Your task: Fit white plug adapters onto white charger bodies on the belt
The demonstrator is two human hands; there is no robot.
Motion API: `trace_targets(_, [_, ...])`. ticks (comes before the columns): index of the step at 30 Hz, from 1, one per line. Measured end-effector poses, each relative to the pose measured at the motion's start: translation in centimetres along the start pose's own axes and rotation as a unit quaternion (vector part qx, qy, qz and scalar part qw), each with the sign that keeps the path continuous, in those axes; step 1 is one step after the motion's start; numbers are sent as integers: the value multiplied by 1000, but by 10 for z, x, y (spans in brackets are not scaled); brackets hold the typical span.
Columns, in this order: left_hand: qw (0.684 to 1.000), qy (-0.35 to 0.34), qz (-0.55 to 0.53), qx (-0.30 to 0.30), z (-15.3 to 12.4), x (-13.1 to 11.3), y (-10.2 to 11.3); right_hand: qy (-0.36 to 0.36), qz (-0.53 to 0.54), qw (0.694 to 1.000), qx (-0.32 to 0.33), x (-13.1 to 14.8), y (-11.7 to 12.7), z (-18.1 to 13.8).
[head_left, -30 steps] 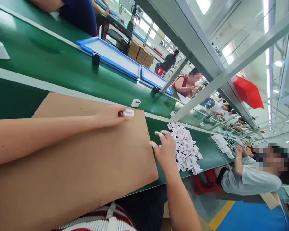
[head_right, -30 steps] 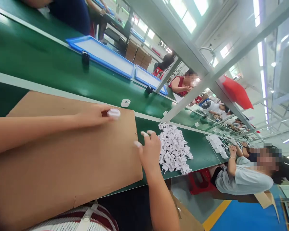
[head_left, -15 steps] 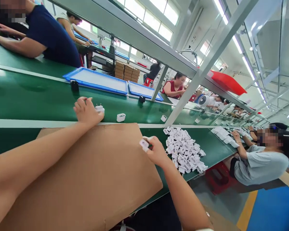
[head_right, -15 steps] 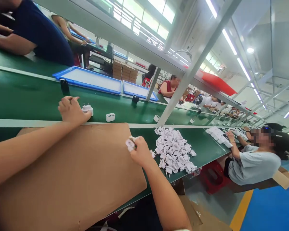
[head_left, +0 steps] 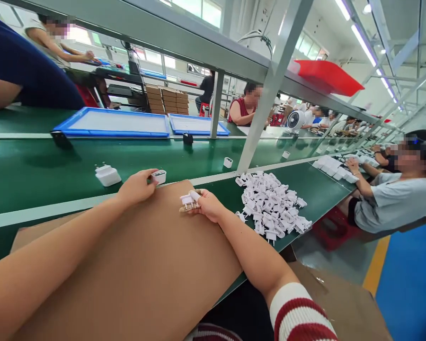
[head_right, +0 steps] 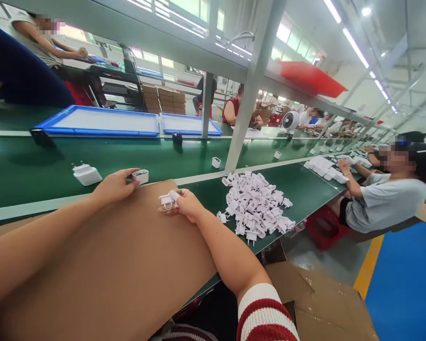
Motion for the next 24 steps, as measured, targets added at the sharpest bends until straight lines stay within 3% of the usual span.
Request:
trace_targets(5, [996, 57, -72, 9, -63, -29, -10, 44, -49, 997, -35, 8, 12, -2])
trace_targets(9, [987, 87, -113, 66, -101, -49, -21, 111, -141, 982, -52, 15, 18, -7])
trace_targets(11, [983, 85, -124, 102, -106, -53, -25, 147, -255, 953, -66, 20, 19, -13])
trace_targets(14, [977, 18, -168, 130, -103, -57, -29, 197, -430, 875, -103, 29, 17, -24])
trace_targets(16, [973, -9, -186, 135, -100, -57, -33, 218, -507, 828, -99, 32, 11, -31])
trace_targets(18, [975, 10, -172, 137, -100, -54, -39, 220, -562, 794, -72, 30, 6, -35])
trace_targets(21, [981, 24, -153, 114, -101, -50, -42, 187, -606, 772, -39, 24, 4, -34])
trace_targets(24, [979, -35, -167, 115, -103, -50, -43, 188, -596, 777, -74, 24, 9, -30])
Point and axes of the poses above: each hand's wrist, its own z-axis towards the middle knuckle, its own y-axis out of the back of the hand, x = y × z, the point moved 4 cm from there along z, towards the middle knuckle, and after that the axes turned 6 degrees about z, right-handed, at the moved point
